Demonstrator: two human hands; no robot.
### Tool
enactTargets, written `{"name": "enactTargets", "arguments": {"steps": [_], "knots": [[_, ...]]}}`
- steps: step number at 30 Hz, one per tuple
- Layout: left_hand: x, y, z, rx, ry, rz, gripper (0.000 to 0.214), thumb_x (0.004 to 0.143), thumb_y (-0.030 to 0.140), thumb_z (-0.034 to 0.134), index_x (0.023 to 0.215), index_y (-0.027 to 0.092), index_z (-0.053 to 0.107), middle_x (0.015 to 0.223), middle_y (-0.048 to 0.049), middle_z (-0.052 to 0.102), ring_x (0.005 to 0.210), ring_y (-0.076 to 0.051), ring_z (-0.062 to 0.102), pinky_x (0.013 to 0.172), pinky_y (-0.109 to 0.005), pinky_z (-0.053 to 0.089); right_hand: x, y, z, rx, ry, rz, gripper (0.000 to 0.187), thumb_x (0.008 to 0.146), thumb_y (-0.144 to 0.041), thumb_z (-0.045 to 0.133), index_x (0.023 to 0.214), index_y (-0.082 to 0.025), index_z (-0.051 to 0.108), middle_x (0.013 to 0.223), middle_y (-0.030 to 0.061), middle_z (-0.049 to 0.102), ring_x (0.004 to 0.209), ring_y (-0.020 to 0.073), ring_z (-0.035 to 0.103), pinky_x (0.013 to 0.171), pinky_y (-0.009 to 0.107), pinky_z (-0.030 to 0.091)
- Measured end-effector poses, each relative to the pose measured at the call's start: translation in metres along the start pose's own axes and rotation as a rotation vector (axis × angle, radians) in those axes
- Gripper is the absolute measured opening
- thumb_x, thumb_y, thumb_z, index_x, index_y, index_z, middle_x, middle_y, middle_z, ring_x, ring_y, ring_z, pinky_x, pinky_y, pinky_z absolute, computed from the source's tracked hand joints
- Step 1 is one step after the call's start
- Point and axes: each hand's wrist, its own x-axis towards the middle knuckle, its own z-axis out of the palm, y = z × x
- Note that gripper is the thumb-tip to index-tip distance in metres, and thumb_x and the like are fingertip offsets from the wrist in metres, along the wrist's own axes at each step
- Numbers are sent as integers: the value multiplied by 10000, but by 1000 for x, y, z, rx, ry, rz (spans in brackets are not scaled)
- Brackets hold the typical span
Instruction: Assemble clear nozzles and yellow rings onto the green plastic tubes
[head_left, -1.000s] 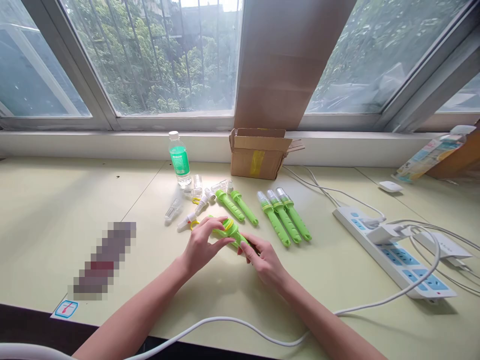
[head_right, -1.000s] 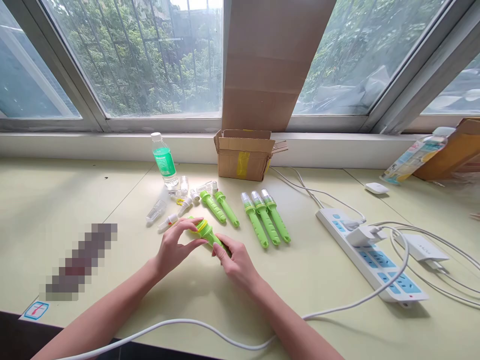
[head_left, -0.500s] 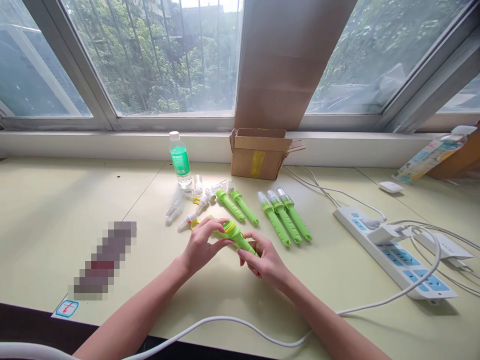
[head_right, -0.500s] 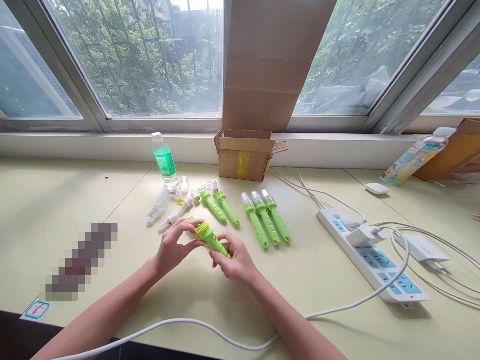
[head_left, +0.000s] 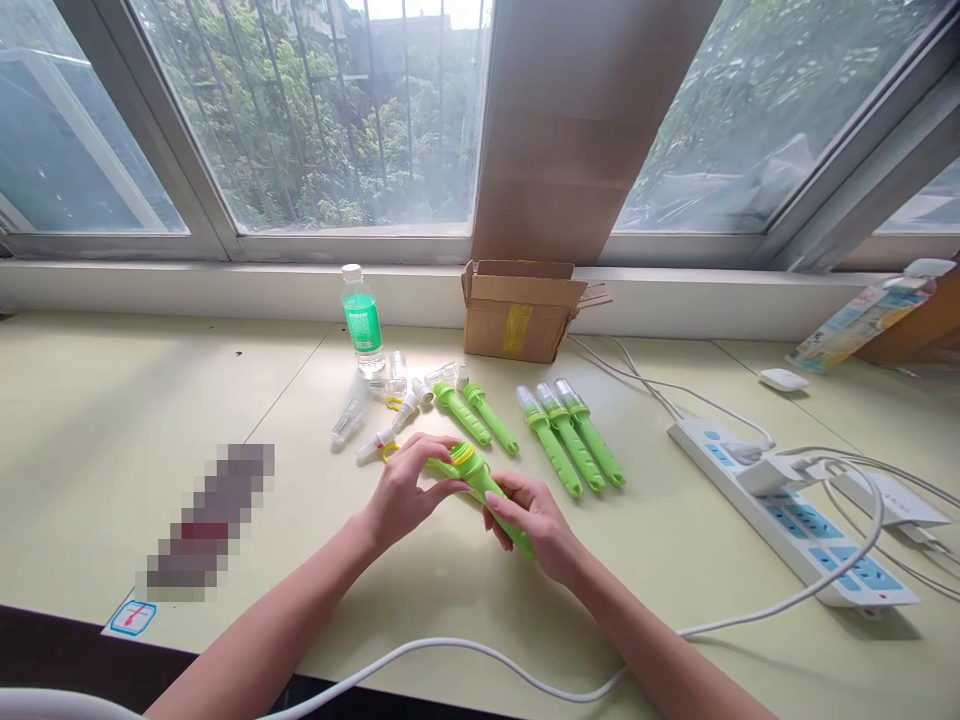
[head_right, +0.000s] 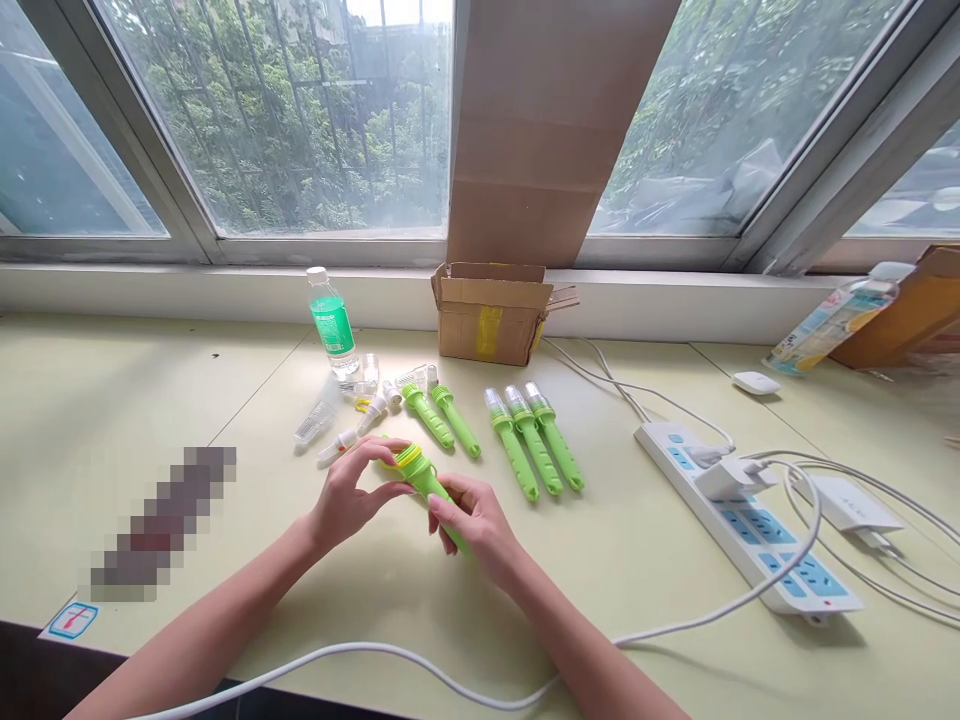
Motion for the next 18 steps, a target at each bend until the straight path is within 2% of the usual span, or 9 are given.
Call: {"name": "enactTargets", "arguments": {"steps": [3,8,18], "knots": [[-1,0,0,-8,6,-3,294,744,190,781,907,193,536,1044,-80,700,994,-197,666,841,-344,556,0,0,1,8,-6,11,283,880,-426,609,920,-148,645,634,1,611,396,78,475,378,208,338],[0,2,-1,-3,31,0,304,726,204,797,891,190,542,1019,-84,704,968,-197,673,828,-340,558,-1,1,2,64,9,41,336,869,-434,621,1061,-164,562,640,15,665,361,88,474,349,201,321],[1,3,0,23,31,13,263,750,210,777,867,195,543,999,-79,713,931,-193,674,777,-337,568,0,-2,2,69,4,28,294,887,-424,609,1030,-168,579,714,30,683,384,79,490,365,201,329]]}}
